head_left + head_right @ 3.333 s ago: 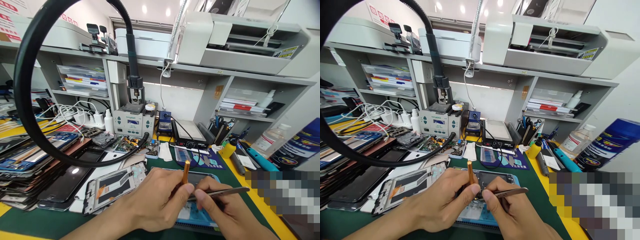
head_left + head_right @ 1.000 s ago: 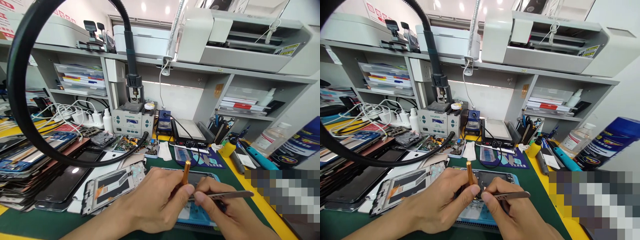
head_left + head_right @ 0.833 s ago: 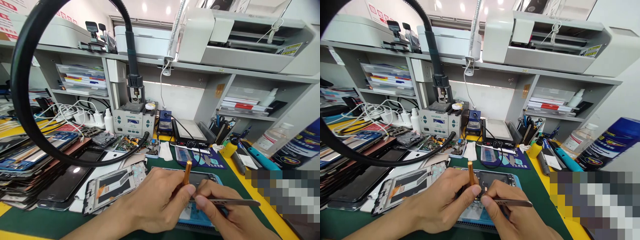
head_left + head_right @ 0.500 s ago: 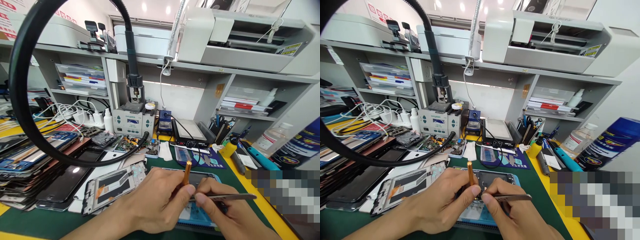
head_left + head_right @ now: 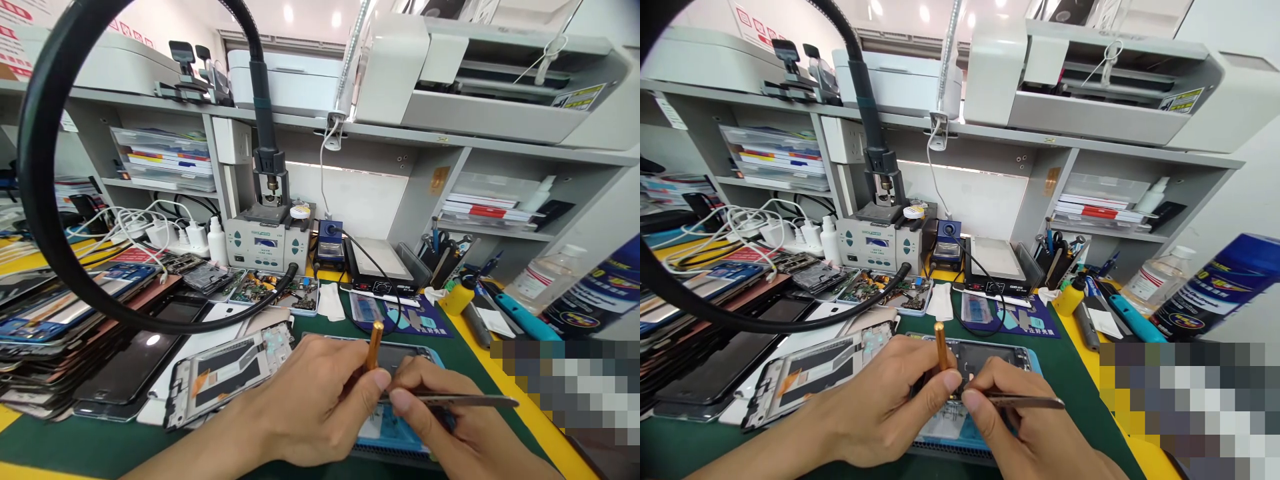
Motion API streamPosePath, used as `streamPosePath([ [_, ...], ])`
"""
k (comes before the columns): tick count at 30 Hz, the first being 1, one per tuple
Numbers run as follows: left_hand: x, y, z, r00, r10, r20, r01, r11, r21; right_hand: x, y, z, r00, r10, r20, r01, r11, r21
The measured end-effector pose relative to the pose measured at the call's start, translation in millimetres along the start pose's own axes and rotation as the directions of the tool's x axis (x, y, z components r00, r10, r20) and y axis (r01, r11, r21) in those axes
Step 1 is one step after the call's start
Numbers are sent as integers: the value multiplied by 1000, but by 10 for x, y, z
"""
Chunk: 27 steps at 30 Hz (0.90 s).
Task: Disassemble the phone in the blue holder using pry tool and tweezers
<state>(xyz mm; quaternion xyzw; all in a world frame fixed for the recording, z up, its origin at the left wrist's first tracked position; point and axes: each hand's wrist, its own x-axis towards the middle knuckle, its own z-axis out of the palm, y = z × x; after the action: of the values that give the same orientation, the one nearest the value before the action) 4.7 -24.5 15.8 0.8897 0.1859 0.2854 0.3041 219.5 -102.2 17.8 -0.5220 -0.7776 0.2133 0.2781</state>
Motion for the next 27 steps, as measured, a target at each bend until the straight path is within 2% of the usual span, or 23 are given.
streamPosePath([
  [5,15,8,4,1000,8,-3,-8,1000,3,-3,21,3,1000,-26,7,26,1000,9],
  [9,11,15,6,1000,7,-5,-7,1000,1,-2,25,-3,1000,1,-19,-1,1000,-2],
  [14,1,16,2,1000,5,-1,-5,1000,11,2,-11,-9,1000,-20,15,20,1000,1],
  [18,1,13,1,1000,8,-2,-8,1000,21,0,-10,-12,1000,-14,-15,13,1000,-17],
  [21,-1,7,0,1000,10,4,-11,1000,29,-2,-5,-20,999,-33,19,33,999,-22],
  [27,0,4,7,1000,13,-4,-13,1000,18,-16,-6,-23,1000,1,21,0,1000,-9],
])
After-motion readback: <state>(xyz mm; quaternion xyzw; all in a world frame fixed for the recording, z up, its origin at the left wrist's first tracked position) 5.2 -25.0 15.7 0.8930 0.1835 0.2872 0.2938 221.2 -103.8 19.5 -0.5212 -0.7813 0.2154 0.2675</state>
